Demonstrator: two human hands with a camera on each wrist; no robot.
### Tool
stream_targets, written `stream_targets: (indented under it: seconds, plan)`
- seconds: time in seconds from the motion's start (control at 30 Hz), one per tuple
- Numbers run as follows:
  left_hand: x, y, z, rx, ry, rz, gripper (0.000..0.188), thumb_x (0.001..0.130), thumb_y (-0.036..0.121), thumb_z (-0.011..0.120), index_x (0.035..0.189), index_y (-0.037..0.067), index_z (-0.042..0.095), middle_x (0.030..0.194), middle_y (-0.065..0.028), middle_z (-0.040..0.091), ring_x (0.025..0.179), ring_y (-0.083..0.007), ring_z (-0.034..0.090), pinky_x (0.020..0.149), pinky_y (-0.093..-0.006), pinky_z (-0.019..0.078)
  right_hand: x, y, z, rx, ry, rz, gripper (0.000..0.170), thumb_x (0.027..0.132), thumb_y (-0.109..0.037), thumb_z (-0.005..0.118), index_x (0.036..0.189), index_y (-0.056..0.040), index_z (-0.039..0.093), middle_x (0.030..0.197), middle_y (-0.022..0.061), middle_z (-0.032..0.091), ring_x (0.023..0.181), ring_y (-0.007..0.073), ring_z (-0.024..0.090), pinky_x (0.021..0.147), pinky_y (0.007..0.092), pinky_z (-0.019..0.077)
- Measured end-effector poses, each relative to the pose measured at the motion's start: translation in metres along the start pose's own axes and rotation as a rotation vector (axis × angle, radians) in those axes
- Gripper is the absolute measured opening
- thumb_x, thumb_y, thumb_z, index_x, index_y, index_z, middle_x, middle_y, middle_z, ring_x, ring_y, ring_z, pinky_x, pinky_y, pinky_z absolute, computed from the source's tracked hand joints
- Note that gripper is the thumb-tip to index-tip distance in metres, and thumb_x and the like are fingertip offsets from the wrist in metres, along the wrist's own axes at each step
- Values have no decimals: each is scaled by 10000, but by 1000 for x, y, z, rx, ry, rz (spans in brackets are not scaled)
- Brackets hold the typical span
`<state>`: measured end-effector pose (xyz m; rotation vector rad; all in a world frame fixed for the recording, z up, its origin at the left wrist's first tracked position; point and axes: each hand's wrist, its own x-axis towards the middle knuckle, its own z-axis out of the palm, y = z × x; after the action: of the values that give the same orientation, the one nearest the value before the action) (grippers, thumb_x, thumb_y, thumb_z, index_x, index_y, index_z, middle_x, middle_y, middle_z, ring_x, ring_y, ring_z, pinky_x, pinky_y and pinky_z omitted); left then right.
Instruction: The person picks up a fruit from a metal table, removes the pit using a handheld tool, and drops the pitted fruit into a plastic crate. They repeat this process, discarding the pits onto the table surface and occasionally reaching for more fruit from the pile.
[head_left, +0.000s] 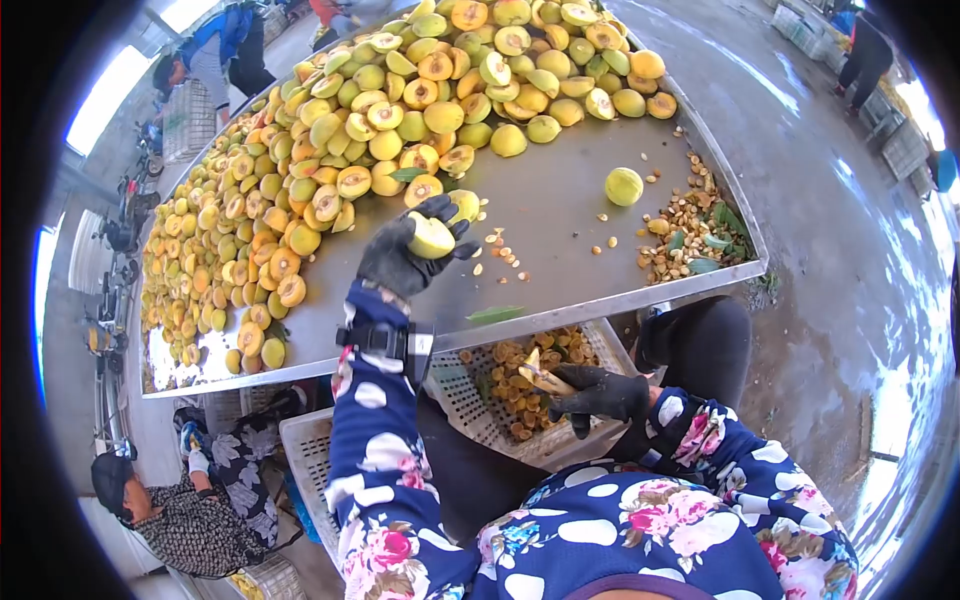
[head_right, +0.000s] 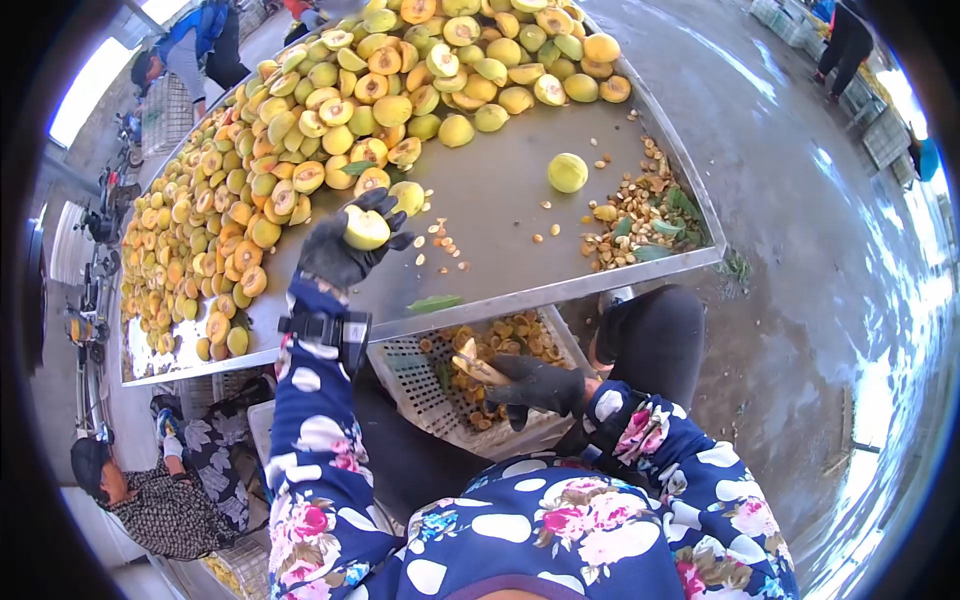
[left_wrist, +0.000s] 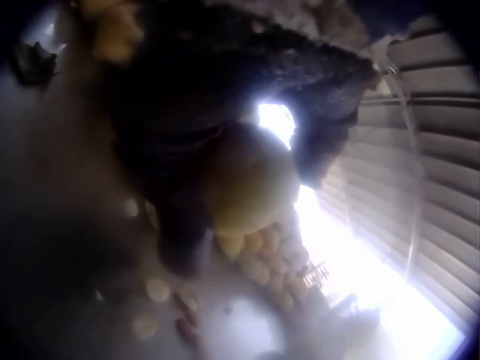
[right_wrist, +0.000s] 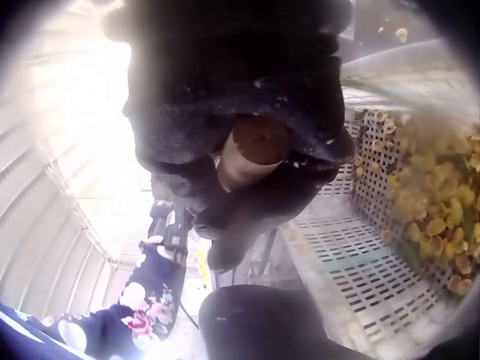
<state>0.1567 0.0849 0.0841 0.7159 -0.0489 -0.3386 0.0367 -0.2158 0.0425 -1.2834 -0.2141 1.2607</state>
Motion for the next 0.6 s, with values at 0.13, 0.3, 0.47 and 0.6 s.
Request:
stream_targets:
  seconds: [0.13,0.3,0.47,0.6]
  plan:
    - [-60,-2,50,111,-11,77,868,655,301,686,1345,30,235,1369,-197,262,1234,-385,306,916,-601,348,-4,0,4,193,-166,-98,464,829,-219,591,1207,-35,393,828,59,578,540,108,537,518,233,461]
    - [-106,-22,72,-212,-84,163,773,693,288,695,1298,-1,311,1331,-169,341,1185,-362,386,911,-643,322,-9,-9,15,187,-140,-100,439,808,-182,604,1185,-50,424,804,58,591,528,77,514,491,216,437]
    - [-132,-71,49,6,36,50,307,780,63,612,1070,-17,552,1100,-157,558,989,-308,551,824,-510,477,-22,-11,26,178,-44,-84,371,808,-189,597,1130,-54,472,749,44,573,513,67,477,466,194,379]
    - [-137,-125,73,713,236,100,215,790,18,594,1003,-11,594,1028,-110,602,917,-172,571,824,-333,485,-24,4,31,335,-61,-53,260,812,-203,595,1006,-55,506,694,19,536,474,48,447,411,181,338]
